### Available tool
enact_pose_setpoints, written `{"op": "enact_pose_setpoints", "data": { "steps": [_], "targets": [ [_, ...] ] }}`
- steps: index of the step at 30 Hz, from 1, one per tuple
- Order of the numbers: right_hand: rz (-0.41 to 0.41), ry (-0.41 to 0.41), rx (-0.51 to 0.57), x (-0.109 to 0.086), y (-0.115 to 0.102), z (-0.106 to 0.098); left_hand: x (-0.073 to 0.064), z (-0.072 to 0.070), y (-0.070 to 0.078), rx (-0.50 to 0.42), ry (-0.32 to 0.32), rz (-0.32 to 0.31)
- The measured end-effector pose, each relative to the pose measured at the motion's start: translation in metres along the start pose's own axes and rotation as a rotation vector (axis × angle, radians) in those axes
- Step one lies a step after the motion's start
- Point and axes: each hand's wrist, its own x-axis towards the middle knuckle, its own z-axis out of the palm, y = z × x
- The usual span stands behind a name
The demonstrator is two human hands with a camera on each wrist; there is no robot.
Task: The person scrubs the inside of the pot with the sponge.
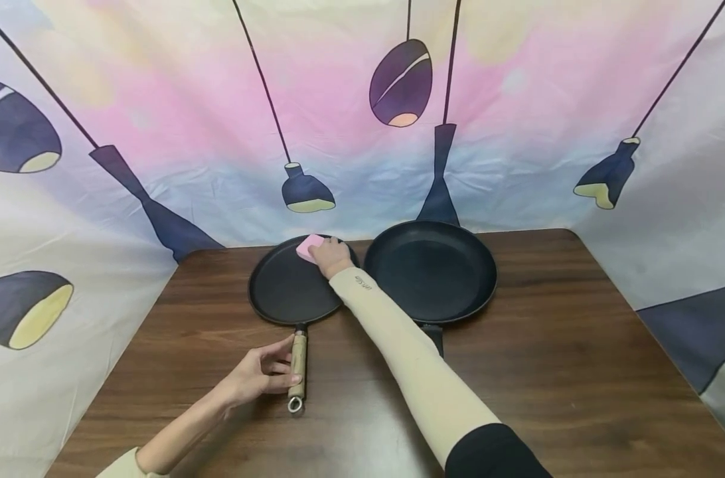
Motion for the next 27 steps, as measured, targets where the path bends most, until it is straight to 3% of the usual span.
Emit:
{"op": "enact_pose_setpoints", "data": {
  "steps": [8,17,27],
  "targets": [
    [-0.049,-0.052,0.111,-0.012,0.021,-0.012,-0.001,-0.002,0.002,0.043,0.010,0.014],
    [-0.225,-0.090,0.145,-0.037,0.033,-0.012,0.000,-0.001,0.001,0.040,0.020,0.011],
    [-0.351,-0.082,0.188,-0.063,0.027,-0.010,0.001,-0.001,0.001,0.063,0.034,0.003]
  ]
}}
